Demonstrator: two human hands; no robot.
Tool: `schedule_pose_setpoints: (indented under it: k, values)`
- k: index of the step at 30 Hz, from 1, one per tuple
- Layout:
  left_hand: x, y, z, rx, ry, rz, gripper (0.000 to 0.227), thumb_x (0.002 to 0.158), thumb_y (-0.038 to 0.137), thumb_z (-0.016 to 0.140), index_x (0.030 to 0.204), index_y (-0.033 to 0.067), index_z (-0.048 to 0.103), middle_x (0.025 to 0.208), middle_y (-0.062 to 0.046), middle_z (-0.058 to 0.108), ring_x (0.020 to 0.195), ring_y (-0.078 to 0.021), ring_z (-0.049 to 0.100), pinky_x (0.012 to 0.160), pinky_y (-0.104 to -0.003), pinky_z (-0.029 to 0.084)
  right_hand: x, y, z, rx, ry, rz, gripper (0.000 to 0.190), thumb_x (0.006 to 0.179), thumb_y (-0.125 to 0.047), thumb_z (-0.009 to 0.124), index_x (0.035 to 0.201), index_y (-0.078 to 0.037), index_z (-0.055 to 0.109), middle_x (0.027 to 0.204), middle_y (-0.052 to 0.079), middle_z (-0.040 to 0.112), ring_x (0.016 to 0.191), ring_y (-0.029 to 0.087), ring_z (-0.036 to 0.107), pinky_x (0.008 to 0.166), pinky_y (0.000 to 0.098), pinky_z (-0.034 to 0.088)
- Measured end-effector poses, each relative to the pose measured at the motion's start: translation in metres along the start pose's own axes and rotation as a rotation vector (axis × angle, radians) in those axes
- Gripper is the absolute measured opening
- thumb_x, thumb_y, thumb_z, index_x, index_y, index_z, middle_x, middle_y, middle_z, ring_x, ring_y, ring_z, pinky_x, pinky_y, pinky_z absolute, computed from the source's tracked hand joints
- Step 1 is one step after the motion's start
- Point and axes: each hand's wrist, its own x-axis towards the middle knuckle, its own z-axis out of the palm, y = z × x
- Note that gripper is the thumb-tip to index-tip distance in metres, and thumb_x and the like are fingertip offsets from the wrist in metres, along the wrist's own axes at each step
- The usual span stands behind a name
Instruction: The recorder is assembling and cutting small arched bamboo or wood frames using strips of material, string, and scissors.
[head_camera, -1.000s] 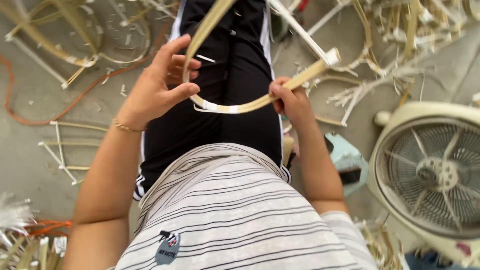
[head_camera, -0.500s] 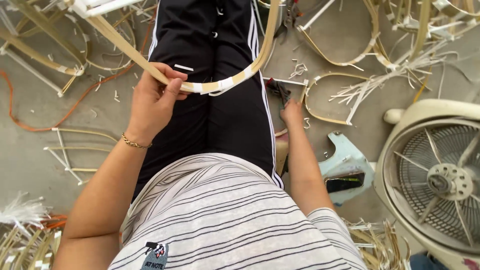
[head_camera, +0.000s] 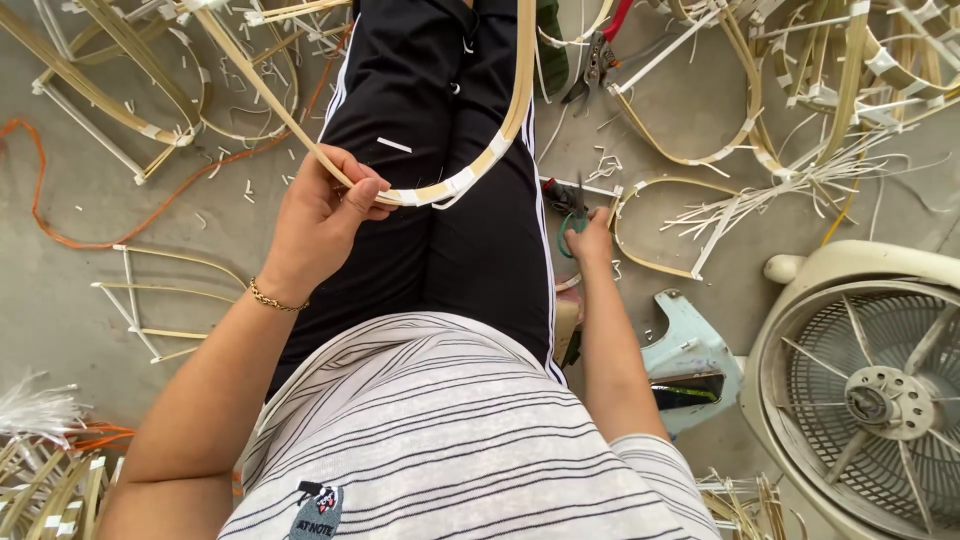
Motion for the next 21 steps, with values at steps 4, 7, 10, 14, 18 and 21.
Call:
schedule_pose_setpoints:
  k: [4,7,10,14,18,21]
  values:
    - [-0.01,0.0,-0.01,-0.051,-0.002,0.008,0.013,0.108,0.008,0.059,0.112,0.003,0.047,0.105,-0.007,0.066,0.099,-0.0137,0.071,0.087,-0.03,0.065,-0.055,-0.072,-0.093,0.506,-0.196,0.059,0.06,0.088,-0.038,0.078,0.135,-0.013,0.049,0.083,0.015,0.057,0.07,0.026,0.056,0.062,0.0416,0.046]
    - [-0.018,0.004,-0.01,-0.097,-0.02,0.015,0.013,0.108,0.008,0.058,0.112,0.0032,0.047,0.105,-0.007,0.066,0.098,-0.0131,0.071,0.088,-0.03,0.064,-0.112,-0.101,-0.151,1.021,-0.641,-0.276,0.059,0.096,-0.057,0.059,0.13,-0.009,0.051,0.084,0.002,0.055,0.07,0.013,0.058,0.062,0.0306,0.055]
    - [-0.027,0.01,-0.008,-0.088,-0.035,0.043,0.013,0.108,0.009,0.058,0.113,0.0033,0.048,0.104,-0.007,0.066,0.097,-0.0125,0.07,0.088,-0.029,0.064,-0.168,-0.152,-0.19,0.992,-0.909,-0.42,0.067,0.097,-0.064,0.053,0.129,-0.006,0.051,0.088,0.002,0.057,0.076,0.013,0.061,0.067,0.0308,0.058]
    - [-0.038,0.009,-0.011,-0.077,-0.028,0.087,0.013,0.107,0.009,0.06,0.112,0.0029,0.048,0.103,-0.007,0.066,0.096,-0.0121,0.069,0.086,-0.029,0.064,-0.188,-0.171,-0.196,0.893,-1.029,-0.433,0.072,0.097,-0.067,0.052,0.129,-0.003,0.052,0.087,0.003,0.057,0.073,0.012,0.059,0.067,0.0291,0.056]
    - [-0.047,0.015,-0.015,-0.069,-0.034,0.1,0.014,0.107,0.009,0.06,0.11,0.0031,0.048,0.101,-0.006,0.067,0.094,-0.0119,0.07,0.085,-0.027,0.063,-0.195,-0.173,-0.198,0.872,-1.048,-0.446,0.074,0.096,-0.069,0.052,0.128,-0.002,0.052,0.085,0.003,0.056,0.069,0.012,0.057,0.065,0.0271,0.054]
    - [-0.049,0.013,-0.02,-0.078,-0.04,0.105,0.013,0.107,0.01,0.06,0.109,0.0034,0.049,0.1,-0.006,0.067,0.092,-0.0118,0.07,0.084,-0.027,0.063,-0.201,-0.173,-0.2,0.888,-1.049,-0.465,0.075,0.096,-0.069,0.053,0.128,-0.001,0.052,0.084,0.004,0.056,0.069,0.011,0.056,0.064,0.0266,0.053]
